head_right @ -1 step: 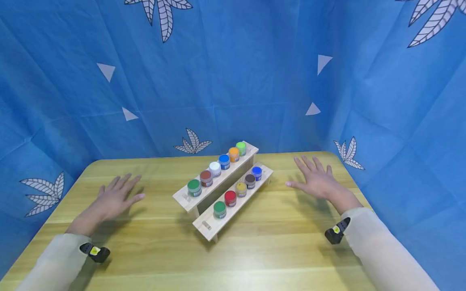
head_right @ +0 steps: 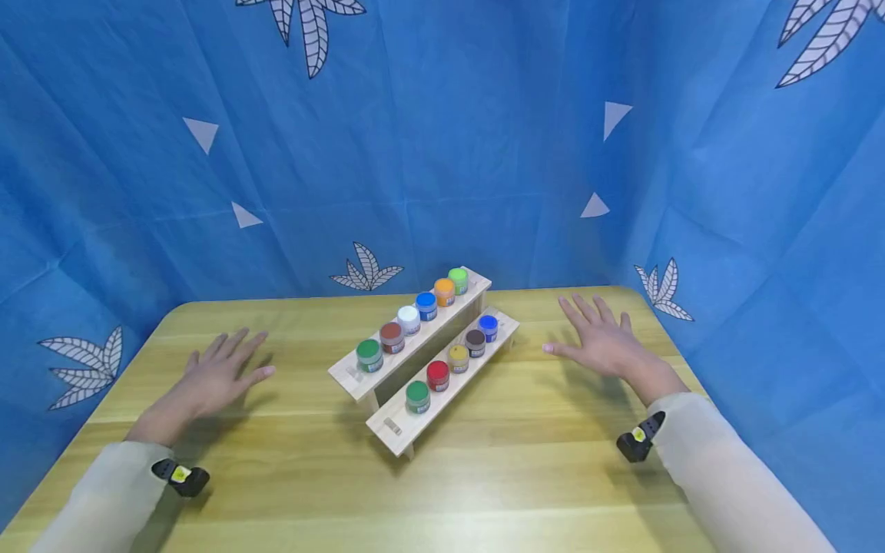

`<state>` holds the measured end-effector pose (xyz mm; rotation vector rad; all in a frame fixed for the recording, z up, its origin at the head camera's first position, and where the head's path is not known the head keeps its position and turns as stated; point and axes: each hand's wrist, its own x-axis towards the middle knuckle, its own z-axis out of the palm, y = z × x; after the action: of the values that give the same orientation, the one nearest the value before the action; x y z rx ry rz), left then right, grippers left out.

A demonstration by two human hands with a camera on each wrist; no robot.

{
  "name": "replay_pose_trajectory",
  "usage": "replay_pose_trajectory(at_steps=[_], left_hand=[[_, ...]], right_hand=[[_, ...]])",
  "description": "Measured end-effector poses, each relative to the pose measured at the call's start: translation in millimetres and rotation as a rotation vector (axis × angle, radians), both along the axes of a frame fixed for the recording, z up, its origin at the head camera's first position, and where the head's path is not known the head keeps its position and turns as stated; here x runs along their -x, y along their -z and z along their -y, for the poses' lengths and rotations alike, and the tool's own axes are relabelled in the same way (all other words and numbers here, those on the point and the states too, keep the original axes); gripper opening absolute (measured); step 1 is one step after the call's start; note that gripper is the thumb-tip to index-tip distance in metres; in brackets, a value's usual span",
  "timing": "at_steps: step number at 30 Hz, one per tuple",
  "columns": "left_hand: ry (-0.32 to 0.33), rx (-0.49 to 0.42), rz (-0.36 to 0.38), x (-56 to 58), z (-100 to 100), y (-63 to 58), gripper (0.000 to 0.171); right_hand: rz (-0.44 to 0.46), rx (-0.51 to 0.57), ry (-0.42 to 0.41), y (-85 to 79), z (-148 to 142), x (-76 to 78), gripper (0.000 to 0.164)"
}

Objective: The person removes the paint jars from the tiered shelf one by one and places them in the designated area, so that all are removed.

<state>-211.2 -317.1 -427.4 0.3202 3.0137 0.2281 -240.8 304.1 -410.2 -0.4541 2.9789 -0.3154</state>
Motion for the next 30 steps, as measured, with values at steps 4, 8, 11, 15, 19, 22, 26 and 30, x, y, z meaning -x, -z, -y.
replay_pose_trajectory(at_steps=[4, 8, 11, 15, 19, 22, 26, 30], left_hand=[[-0.003, -0.009, -0.012, 1.4, 0, -1.5, 0.084], [0.004, -0.017, -0.033, -1.8, 0, 0.2, 0.084], [0.008, -0.022, -0.046, -6.5, -1, 0.6, 0.084], [0.009, -0.033, -0.066, -14.5, -7, -3.8, 0.084], [0.021, -0.042, -0.091, -24.3, -16, -8.9, 0.083], [0.046, -0.045, -0.128, -30.4, -24, -12.9, 0.082], [0.093, -0.044, -0.187, -36.5, -35, -16.7, 0.079], [0.141, -0.056, -0.245, -42.1, -48, -19.8, 0.077]], right_hand=[[-0.020, 0.007, -0.005, -1.8, 0, 0.4, 0.097], [-0.032, 0.005, -0.013, -2.0, 2, -1.6, 0.097], [-0.036, 0.008, -0.019, -3.1, 4, -3.8, 0.097], [-0.049, 0.020, -0.026, -4.8, 6, -5.6, 0.097], [-0.080, 0.029, -0.047, -1.6, 7, -4.1, 0.097], [-0.115, 0.051, -0.069, 0.8, 8, -1.6, 0.096], [-0.147, 0.090, -0.095, 4.0, 10, 2.4, 0.093], [-0.169, 0.124, -0.105, 8.1, 12, 6.4, 0.092]])
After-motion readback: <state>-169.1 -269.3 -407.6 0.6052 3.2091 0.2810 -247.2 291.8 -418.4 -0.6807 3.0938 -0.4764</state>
